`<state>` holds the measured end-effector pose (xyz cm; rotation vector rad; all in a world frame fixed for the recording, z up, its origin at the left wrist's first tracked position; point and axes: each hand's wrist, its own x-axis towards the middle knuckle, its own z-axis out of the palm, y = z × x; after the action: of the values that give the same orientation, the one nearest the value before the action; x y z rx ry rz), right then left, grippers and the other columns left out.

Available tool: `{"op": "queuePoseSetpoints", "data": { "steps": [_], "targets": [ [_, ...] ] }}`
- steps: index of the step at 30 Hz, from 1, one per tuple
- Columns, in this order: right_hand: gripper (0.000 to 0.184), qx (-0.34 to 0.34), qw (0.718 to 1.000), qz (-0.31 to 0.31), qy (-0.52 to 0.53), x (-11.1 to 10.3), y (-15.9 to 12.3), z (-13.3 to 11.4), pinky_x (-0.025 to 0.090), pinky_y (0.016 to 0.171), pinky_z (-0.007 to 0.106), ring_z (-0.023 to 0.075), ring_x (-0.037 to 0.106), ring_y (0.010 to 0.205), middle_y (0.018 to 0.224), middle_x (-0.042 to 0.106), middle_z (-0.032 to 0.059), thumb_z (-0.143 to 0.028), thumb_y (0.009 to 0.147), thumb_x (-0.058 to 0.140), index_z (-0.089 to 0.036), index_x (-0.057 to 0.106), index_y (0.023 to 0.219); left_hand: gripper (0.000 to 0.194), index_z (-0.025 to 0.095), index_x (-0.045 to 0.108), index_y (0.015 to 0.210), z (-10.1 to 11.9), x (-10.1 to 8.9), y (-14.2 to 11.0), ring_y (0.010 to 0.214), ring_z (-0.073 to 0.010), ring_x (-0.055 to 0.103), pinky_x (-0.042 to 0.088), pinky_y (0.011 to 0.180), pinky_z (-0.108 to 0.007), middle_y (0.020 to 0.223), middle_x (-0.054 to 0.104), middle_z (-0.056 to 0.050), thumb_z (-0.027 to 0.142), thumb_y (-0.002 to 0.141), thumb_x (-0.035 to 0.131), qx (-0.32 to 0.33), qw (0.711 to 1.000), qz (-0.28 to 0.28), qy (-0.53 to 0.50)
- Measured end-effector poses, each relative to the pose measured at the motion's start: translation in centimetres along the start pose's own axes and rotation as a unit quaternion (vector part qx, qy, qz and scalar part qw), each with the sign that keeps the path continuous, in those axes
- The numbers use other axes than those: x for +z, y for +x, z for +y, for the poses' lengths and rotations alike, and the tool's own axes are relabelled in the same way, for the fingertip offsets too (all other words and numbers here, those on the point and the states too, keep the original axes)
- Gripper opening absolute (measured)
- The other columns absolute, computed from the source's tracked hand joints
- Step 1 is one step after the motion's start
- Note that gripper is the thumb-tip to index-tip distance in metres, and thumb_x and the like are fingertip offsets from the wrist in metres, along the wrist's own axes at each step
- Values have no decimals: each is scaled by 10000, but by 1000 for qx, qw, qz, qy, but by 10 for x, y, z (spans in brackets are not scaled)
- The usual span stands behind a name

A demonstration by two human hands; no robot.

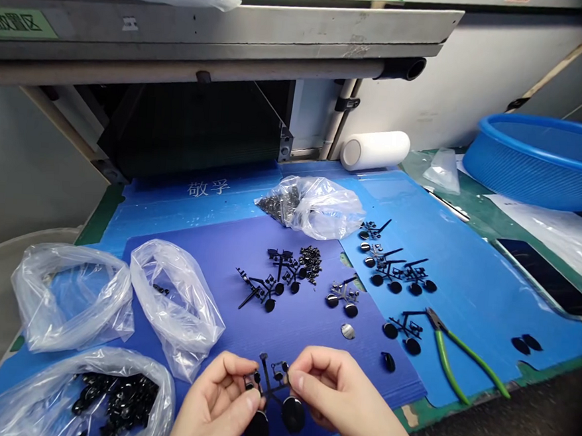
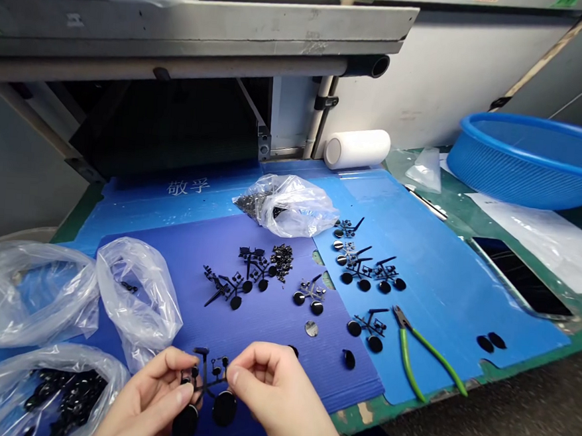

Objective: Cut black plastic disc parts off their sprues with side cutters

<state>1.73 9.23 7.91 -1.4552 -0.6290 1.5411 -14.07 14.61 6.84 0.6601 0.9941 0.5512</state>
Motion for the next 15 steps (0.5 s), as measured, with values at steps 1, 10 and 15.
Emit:
{"op": "queuePoseSetpoints", "data": {
  "steps": [1, 10, 15],
  "targets": [
    [224, 3, 1000, 1, 5, -1, 1, 2, 175, 391, 183, 65, 265, 431, 558, 429, -29, -322, 716, 614, -127, 525, 651, 406, 161, 591, 772, -3, -2, 2, 619, -130, 518, 367, 570, -226, 665, 578, -16, 413, 527, 795, -5, 1000, -3, -2],
    [212, 15, 1000, 12, 21, 0, 0, 6, 156, 398, 194, 66, 233, 429, 515, 371, -54, -316, 692, 592, -132, 506, 631, 394, 158, 583, 796, -14, -7, 8, 625, -118, 498, 364, 601, -222, 681, 578, -22, 394, 553, 785, -11, 1000, -19, -9],
    [198, 8, 1000, 14, 18, -1, 1, 7, 154, 402, 197, 67, 227, 431, 514, 367, -55, -303, 695, 585, -130, 511, 633, 385, 149, 590, 795, -14, -6, 8, 639, -119, 493, 375, 623, -221, 674, 573, -21, 385, 559, 784, -10, 1000, -10, -8]
  ]
}}
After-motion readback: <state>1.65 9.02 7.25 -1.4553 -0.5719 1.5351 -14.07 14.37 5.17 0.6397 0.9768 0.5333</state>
